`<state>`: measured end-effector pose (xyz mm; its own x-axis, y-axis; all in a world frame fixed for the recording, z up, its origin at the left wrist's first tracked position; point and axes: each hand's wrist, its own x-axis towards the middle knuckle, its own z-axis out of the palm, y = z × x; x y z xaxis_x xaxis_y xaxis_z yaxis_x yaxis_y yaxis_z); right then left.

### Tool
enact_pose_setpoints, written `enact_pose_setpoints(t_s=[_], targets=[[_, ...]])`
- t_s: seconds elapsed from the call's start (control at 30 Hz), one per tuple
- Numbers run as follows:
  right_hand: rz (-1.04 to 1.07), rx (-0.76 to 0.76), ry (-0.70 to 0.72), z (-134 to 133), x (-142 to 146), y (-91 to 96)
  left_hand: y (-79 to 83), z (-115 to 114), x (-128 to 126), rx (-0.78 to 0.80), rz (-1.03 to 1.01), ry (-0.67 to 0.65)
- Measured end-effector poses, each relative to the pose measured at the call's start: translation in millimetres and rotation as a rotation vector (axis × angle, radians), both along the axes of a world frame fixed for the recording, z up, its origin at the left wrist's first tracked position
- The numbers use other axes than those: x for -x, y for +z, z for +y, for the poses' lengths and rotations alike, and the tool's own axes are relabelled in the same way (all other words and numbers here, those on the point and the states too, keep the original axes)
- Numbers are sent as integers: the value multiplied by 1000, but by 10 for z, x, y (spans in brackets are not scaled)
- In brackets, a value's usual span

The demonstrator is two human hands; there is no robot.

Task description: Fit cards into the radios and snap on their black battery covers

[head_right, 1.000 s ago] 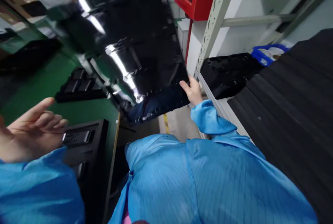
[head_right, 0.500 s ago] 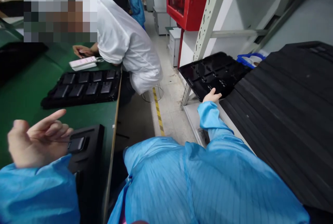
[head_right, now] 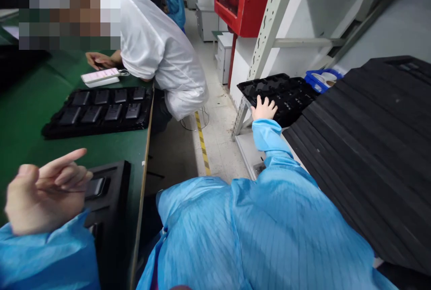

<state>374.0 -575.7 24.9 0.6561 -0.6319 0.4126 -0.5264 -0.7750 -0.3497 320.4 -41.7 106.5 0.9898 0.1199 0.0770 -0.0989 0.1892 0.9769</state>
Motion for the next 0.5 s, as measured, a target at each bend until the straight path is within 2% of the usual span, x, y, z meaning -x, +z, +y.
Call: enact_pose_setpoints(t_s=[0.1,0.27,0.43,0.5], targets=[[149,-54,-125,-240,-102,13,42,2,75,-13,16,1],[211,-79,-284,-684,-146,31,137,5,206,-111,44,20],[223,-44,-323,-852,-277,-38,179,-57,284,-183,68,-16],[239,-27,-340,-871,-297,-57,171,-55,317,-329,27,-49]])
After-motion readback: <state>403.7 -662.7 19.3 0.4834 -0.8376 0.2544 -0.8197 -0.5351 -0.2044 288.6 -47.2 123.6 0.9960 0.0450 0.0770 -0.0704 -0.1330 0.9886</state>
